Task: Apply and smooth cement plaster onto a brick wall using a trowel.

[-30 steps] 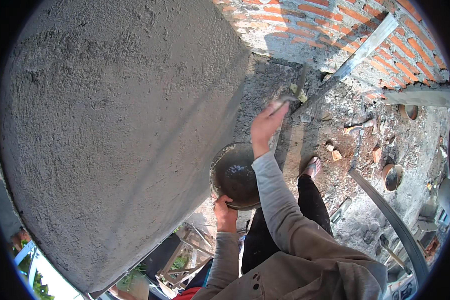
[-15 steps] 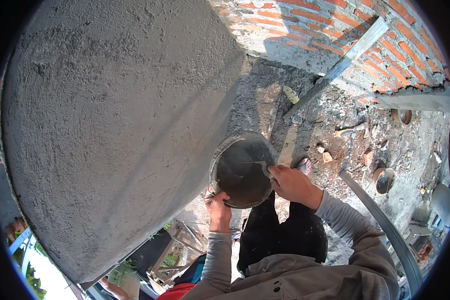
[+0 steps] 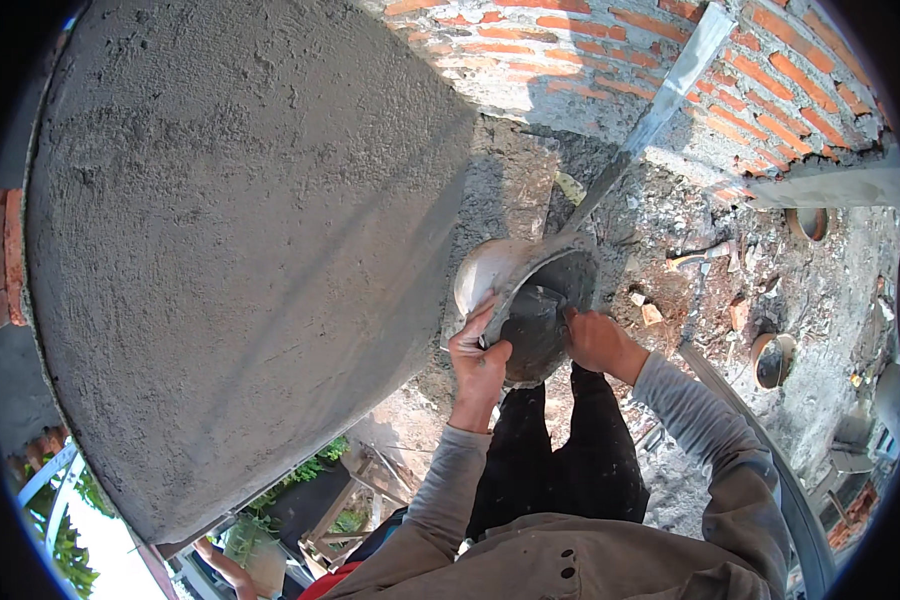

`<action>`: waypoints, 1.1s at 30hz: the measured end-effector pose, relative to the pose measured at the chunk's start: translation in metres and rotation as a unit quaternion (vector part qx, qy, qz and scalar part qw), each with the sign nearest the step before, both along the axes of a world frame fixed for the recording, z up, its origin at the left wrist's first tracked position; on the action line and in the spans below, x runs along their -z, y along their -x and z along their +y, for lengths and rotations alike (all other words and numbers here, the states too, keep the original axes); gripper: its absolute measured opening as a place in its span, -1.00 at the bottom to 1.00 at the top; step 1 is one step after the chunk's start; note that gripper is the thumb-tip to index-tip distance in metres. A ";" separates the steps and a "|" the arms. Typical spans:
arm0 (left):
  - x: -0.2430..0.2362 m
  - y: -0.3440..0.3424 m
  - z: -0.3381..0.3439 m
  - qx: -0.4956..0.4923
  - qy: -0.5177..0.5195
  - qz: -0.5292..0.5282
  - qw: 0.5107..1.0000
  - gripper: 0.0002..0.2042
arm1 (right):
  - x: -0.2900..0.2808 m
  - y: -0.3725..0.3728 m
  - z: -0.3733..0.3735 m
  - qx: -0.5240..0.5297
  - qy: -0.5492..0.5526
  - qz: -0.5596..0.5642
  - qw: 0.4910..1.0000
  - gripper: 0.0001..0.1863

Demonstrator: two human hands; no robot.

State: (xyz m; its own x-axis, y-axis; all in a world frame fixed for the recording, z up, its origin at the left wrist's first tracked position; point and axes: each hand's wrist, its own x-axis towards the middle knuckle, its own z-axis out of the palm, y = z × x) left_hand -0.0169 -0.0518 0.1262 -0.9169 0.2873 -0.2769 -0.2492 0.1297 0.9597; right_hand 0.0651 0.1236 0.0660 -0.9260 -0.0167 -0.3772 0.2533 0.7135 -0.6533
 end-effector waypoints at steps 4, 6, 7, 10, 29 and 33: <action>0.011 0.000 0.006 0.053 0.001 0.027 0.998 -0.33 | 0.030 -0.009 0.021 0.154 0.439 -0.300 0.833 -0.78; 0.010 0.005 0.006 0.013 -0.030 -0.073 0.997 -0.34 | 0.041 -0.020 0.021 0.234 0.671 -0.404 0.576 -0.80; 0.008 0.009 0.000 -0.033 -0.059 -0.171 0.983 -0.35 | 0.035 -0.021 0.016 0.232 0.672 -0.405 0.575 -0.80; 0.038 0.023 -0.022 -0.101 -0.111 -0.208 0.967 -0.44 | 0.006 -0.022 0.011 0.272 0.737 -0.331 0.523 -0.80; 0.055 0.102 -0.194 -0.190 0.055 -0.565 0.801 -0.48 | -0.142 0.279 -0.223 0.380 0.426 0.413 0.709 -0.54; 0.019 0.048 -0.175 -0.229 -0.011 -0.299 0.926 -0.59 | -0.176 0.165 -0.219 0.268 0.563 0.281 0.730 -0.52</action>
State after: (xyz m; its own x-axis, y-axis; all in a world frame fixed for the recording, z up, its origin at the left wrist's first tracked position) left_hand -0.0645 -0.2264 0.1074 -0.6281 -0.0812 -0.7739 -0.7616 -0.1396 0.6328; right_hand -0.0998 -0.0957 0.2420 -0.9167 0.3980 0.0370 -0.2335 -0.4581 -0.8577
